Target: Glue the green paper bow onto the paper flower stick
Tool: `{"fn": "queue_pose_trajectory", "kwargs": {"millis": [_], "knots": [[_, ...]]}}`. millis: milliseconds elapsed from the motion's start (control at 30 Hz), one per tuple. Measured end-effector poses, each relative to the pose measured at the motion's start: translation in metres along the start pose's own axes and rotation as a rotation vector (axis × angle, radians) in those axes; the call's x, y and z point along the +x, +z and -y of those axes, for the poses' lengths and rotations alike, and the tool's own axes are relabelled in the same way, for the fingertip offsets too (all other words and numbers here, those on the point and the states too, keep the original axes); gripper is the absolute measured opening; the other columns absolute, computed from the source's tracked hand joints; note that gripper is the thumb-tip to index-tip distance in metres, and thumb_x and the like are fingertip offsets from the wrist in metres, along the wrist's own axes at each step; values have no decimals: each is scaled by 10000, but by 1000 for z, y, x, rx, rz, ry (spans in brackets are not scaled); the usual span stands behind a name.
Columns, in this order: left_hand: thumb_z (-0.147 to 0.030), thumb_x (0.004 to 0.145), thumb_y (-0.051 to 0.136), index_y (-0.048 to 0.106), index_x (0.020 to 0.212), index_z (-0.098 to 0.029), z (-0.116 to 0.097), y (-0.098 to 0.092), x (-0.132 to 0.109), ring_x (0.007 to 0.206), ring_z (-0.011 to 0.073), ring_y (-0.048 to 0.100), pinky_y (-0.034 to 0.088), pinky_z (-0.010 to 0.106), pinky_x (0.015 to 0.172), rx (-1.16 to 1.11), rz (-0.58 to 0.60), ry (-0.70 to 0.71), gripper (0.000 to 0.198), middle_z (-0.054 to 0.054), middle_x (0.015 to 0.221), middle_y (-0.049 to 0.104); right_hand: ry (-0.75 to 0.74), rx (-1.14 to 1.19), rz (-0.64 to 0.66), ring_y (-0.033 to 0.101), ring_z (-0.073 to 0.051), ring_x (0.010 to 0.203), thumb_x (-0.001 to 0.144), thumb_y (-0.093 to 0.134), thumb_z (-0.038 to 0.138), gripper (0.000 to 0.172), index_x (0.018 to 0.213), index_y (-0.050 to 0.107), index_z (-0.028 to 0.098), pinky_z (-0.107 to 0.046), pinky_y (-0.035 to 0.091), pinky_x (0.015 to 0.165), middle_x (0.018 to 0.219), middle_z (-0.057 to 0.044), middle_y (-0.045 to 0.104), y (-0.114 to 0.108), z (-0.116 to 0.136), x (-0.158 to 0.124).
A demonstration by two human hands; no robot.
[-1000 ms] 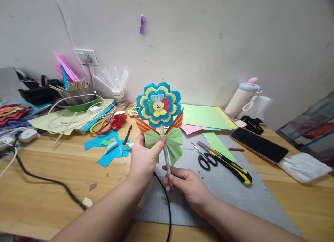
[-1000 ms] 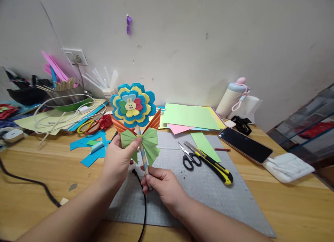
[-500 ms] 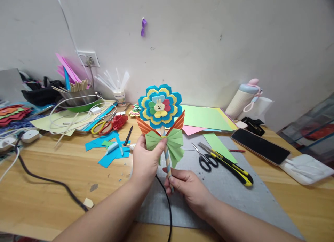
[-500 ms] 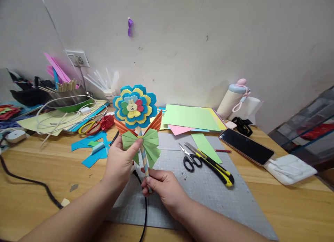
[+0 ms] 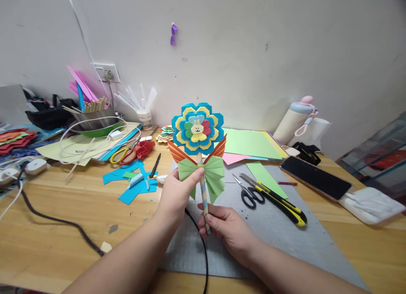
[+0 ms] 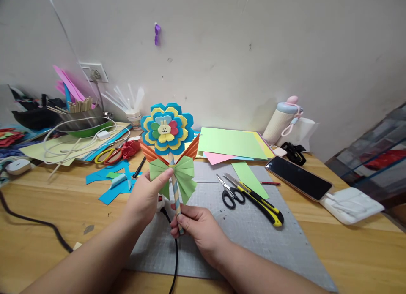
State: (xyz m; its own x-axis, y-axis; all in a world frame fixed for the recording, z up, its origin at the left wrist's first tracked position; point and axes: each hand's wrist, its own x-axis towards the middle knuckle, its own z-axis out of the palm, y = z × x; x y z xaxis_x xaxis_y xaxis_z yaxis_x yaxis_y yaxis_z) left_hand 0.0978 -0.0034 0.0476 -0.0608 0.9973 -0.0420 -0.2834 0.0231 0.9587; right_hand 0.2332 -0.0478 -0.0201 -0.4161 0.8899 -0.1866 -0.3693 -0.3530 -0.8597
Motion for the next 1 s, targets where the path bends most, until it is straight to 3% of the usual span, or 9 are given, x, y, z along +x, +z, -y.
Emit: {"fn": "queue_pose_trajectory", "kwargs": {"millis": [533, 767, 1000], "knots": [[-395, 618, 787, 683, 793, -123, 3, 2, 1, 497, 150, 605, 482, 254, 485, -24, -50, -30, 340, 50, 691, 704, -1, -49, -4, 590, -112, 605, 690, 761, 437, 326, 730, 700, 119, -282, 443, 644, 685, -16, 621, 1, 0, 0], [-389, 605, 798, 681, 783, -111, 5, 1, 1, 452, 123, 579, 475, 242, 467, -27, -77, -20, 350, 59, 711, 709, -7, -48, -9, 590, -111, 606, 712, 752, 425, 356, 929, 715, 145, -286, 450, 647, 713, -16, 635, 0, -2, 0], [-402, 596, 805, 665, 743, -131, 3, 3, 0, 400, 114, 543, 458, 232, 448, -24, -107, -17, 338, -11, 521, 631, -12, -41, 1, 587, -109, 605, 707, 761, 411, 320, 883, 730, 147, -280, 449, 644, 697, -13, 626, 0, -4, 2]]}}
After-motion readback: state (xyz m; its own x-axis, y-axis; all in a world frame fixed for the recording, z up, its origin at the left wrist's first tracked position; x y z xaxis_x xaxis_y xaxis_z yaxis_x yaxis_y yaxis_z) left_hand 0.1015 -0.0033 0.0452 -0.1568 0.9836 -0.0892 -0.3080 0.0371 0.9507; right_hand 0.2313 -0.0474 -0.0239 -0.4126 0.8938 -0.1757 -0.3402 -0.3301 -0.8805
